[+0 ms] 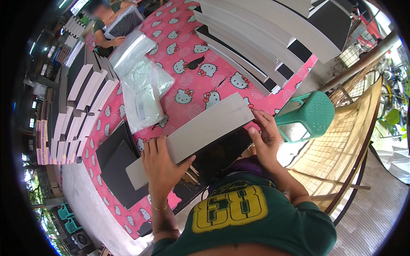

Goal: The person organizes a stack of illustration boards by hand. The person flips through the boards, moves a completed stack to a pallet, and then retrieves more boards from the pallet to continue work at a table.

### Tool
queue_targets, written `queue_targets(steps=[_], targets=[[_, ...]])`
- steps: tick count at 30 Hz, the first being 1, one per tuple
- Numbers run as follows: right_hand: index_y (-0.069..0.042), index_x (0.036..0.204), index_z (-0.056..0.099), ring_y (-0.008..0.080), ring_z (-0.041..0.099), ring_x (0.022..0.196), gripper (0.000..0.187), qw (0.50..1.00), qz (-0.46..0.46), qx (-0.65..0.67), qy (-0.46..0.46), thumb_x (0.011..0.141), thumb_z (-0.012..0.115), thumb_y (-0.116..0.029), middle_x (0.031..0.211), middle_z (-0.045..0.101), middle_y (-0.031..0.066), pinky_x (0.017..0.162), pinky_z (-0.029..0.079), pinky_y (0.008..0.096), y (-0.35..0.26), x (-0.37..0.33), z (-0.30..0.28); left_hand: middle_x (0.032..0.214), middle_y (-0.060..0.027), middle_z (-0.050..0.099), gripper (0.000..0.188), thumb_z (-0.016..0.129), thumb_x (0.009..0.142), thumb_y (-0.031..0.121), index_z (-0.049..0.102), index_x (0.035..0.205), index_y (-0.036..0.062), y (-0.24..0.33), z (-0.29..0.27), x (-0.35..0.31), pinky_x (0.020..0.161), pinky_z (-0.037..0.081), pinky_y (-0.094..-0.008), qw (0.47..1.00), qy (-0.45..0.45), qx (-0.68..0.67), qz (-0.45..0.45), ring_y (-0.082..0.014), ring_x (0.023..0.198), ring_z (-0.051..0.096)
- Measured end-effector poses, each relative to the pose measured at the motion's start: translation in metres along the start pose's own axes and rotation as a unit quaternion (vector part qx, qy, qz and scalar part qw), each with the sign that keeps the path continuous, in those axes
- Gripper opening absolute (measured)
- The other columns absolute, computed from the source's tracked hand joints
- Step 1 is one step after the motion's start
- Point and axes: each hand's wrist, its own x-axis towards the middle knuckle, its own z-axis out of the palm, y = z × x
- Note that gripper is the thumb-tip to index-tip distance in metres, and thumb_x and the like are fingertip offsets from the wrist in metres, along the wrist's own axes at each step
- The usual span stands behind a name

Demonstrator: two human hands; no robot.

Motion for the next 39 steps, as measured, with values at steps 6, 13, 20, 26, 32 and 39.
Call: queue_targets(steps=[6, 13, 20, 26, 32, 39], targets=[[0.0, 0.132, 0.058, 0.0323, 0.056, 0.123, 0.055, 0.988, -0.067, -0.121, -0.068, 0.083, 0.079, -0.012, 0.132, 0.057, 0.0192, 0.104, 0.043, 0.0394, -0.016, 0.016, -0.004, 0.108, -0.0171, 0.053, 0.081, 0.087, 0.062, 0.044, 0.049, 0.121, 0.002, 0.003, -0.002, -0.001, 0.093, 0.039, -0.0508, 0.999, -0.02, -0.016, -0.019, -0.0392, 0.107, 0.051], [0.001, 0.129, 0.056, 0.0339, 0.058, 0.121, 0.056, 0.987, -0.054, -0.103, -0.108, 0.079, 0.079, -0.011, 0.129, 0.059, 0.0204, 0.102, 0.044, 0.0404, -0.018, 0.017, -0.015, 0.111, -0.0166, 0.054, 0.086, 0.087, 0.061, 0.044, 0.047, 0.125, 0.0021, 0.002, -0.004, 0.006, 0.096, 0.038, -0.0496, 0.999, -0.044, 0.005, -0.013, -0.0372, 0.109, 0.051], [0.003, 0.132, 0.055, 0.0296, 0.058, 0.11, 0.066, 0.994, 0.015, -0.047, -0.101, 0.076, 0.081, -0.021, 0.123, 0.057, 0.019, 0.096, 0.045, 0.0374, -0.02, 0.017, -0.018, 0.114, -0.019, 0.056, 0.093, 0.088, 0.06, 0.046, 0.046, 0.129, -0.0002, 0.004, -0.002, 0.008, 0.098, 0.038, -0.0496, 0.999, -0.052, 0.001, -0.015, -0.0383, 0.111, 0.052], [0.003, 0.138, 0.053, 0.0283, 0.057, 0.106, 0.075, 0.973, -0.065, -0.163, -0.149, 0.072, 0.081, -0.02, 0.115, 0.054, 0.0183, 0.09, 0.048, 0.036, -0.032, 0.029, -0.017, 0.117, -0.0201, 0.056, 0.094, 0.089, 0.058, 0.042, 0.046, 0.13, -0.0007, 0.005, -0.003, 0.009, 0.099, 0.037, -0.0503, 0.998, -0.06, -0.001, -0.022, -0.0389, 0.112, 0.052], [0.005, 0.133, 0.056, 0.0297, 0.057, 0.104, 0.072, 0.972, -0.089, -0.158, -0.15, 0.07, 0.081, -0.018, 0.116, 0.054, 0.0196, 0.088, 0.048, 0.0358, -0.02, 0.024, -0.023, 0.115, -0.0174, 0.056, 0.096, 0.09, 0.053, 0.044, 0.048, 0.128, -0.0004, 0.007, -0.001, 0.009, 0.1, 0.037, -0.05, 0.997, -0.064, 0.002, -0.032, -0.0371, 0.108, 0.053], [0.004, 0.128, 0.053, 0.0313, 0.058, 0.105, 0.066, 0.979, -0.078, -0.121, -0.146, 0.071, 0.079, -0.014, 0.12, 0.054, 0.0209, 0.086, 0.048, 0.0372, -0.011, 0.016, -0.028, 0.114, -0.0171, 0.057, 0.096, 0.089, 0.052, 0.047, 0.049, 0.126, -0.0002, 0.012, -0.001, 0.003, 0.099, 0.037, -0.0495, 0.997, -0.069, 0.014, -0.042, -0.0355, 0.105, 0.054]])
